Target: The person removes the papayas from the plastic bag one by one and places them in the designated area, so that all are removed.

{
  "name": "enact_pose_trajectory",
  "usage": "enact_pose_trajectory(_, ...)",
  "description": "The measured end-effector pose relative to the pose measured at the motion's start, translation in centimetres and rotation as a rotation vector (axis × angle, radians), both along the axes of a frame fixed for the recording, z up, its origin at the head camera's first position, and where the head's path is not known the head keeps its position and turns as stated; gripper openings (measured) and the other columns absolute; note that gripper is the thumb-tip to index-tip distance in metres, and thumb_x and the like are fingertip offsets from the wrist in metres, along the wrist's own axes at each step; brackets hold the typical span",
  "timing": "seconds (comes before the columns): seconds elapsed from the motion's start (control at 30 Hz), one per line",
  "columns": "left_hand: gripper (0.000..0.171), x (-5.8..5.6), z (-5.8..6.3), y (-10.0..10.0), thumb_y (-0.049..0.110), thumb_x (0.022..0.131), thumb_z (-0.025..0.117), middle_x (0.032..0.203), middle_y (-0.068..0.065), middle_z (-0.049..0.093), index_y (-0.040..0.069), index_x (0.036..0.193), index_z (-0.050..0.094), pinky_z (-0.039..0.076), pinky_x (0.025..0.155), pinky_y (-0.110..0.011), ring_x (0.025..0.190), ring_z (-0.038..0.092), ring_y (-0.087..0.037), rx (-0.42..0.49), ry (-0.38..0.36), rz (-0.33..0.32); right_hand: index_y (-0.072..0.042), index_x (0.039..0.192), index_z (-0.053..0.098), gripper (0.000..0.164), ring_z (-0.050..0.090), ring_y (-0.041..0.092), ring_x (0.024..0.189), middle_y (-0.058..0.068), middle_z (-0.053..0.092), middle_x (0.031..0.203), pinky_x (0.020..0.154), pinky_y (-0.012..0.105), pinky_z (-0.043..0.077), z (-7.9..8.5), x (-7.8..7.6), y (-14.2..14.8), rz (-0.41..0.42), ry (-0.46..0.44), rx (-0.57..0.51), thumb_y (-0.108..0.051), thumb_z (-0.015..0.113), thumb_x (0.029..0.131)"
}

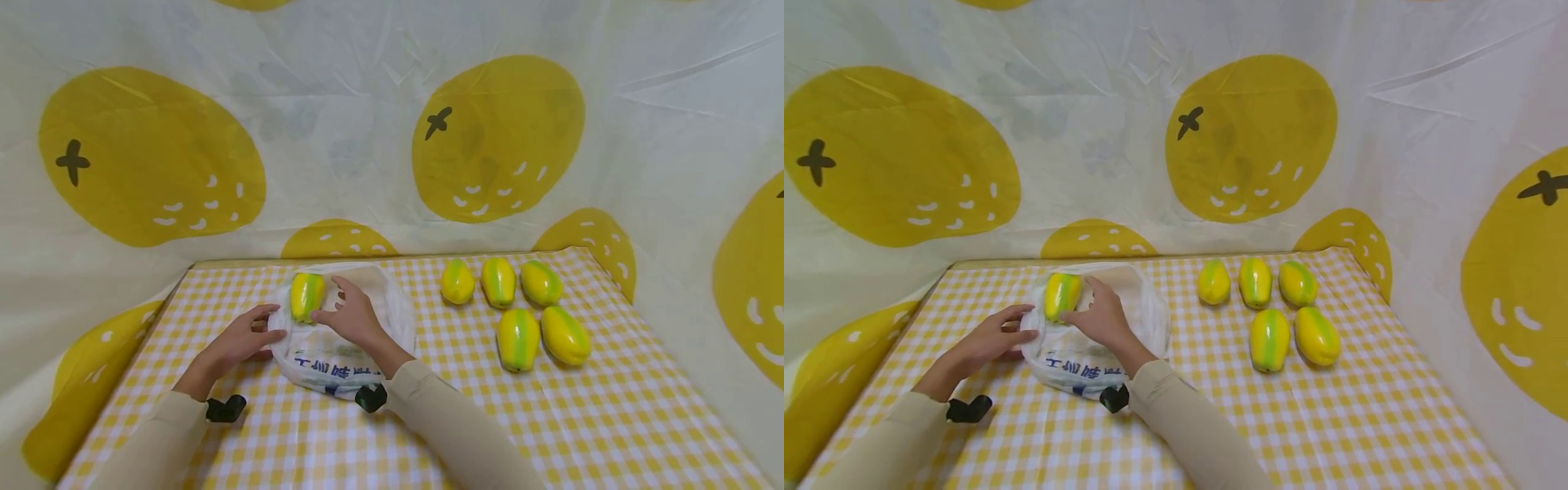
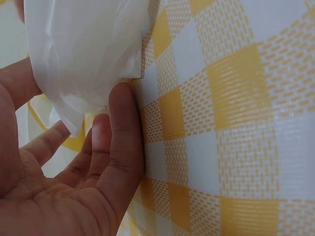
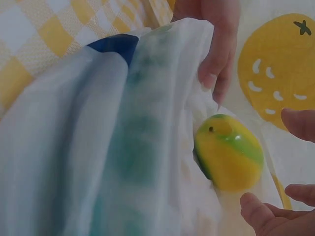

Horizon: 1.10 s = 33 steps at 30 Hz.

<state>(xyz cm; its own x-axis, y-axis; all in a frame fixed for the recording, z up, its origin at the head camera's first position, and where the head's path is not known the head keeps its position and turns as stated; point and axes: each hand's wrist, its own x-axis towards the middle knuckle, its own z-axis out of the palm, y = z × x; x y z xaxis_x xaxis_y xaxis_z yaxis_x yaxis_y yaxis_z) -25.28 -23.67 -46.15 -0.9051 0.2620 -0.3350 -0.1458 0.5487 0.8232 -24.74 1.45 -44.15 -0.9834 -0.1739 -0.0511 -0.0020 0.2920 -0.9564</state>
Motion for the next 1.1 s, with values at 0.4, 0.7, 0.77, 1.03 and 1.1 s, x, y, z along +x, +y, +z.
enact_pose_trajectory(0.4, 0.081, -0.6, 0.0, 0.6, 0.035, 0.100, 0.071, 0.156, -0.029, 0.044, 0.011, 0.164, 0.027, 0.062, 0.092, -0.035, 0.126, 0.063, -0.032, -0.005, 0.010, -0.001, -0.014, 0.157, 0.044, 0.080, 0.061, 0.032, 0.135, 0.009, 0.053, 0.157, 0.113, 0.047, 0.052, -0.5, -2.2, -1.7, -0.035, 0.068, 0.118, -0.032, 0.083, 0.090)
enact_pose_trajectory(0.7, 0.079, -0.3, -0.2, 0.2, 0.033, 0.100, 0.071, 0.160, -0.025, 0.040, 0.012, 0.164, 0.030, 0.062, 0.091, -0.034, 0.133, 0.057, -0.037, -0.008, 0.006, 0.001, -0.017, 0.148, 0.055, 0.066, 0.065, 0.019, 0.112, 0.003, 0.068, 0.134, 0.105, 0.039, 0.055, -1.6, -2.7, -3.6, -0.059, 0.110, 0.142, -0.028, 0.084, 0.089)
enact_pose_trajectory(0.77, 0.078, -0.4, -0.1, 0.3, 0.032, 0.100, 0.072, 0.160, -0.024, 0.039, 0.013, 0.164, 0.030, 0.062, 0.091, -0.034, 0.132, 0.058, -0.036, 0.001, 0.008, -0.004, -0.017, 0.149, 0.053, 0.067, 0.064, 0.020, 0.114, 0.004, 0.066, 0.137, 0.107, 0.039, 0.054, -1.7, -2.8, -3.8, -0.073, 0.111, 0.158, -0.028, 0.083, 0.090)
enact_pose_trajectory(1.03, 0.079, -0.1, -0.2, 0.2, 0.026, 0.101, 0.071, 0.158, -0.029, 0.041, 0.008, 0.164, 0.027, 0.063, 0.091, -0.037, 0.127, 0.063, -0.034, 0.058, 0.026, -0.062, -0.016, 0.151, 0.051, 0.075, 0.061, 0.025, 0.123, 0.006, 0.061, 0.144, 0.110, 0.042, 0.051, -2.0, -3.0, -4.5, -0.114, 0.148, 0.238, -0.036, 0.085, 0.087)
enact_pose_trajectory(1.1, 0.079, -0.1, -0.2, 0.1, 0.026, 0.101, 0.070, 0.158, -0.029, 0.043, 0.008, 0.165, 0.027, 0.062, 0.091, -0.037, 0.129, 0.062, -0.034, 0.056, 0.031, -0.072, -0.018, 0.147, 0.054, 0.073, 0.063, 0.023, 0.119, 0.004, 0.064, 0.139, 0.106, 0.041, 0.053, -2.2, -3.1, -4.7, -0.126, 0.164, 0.250, -0.039, 0.087, 0.085)
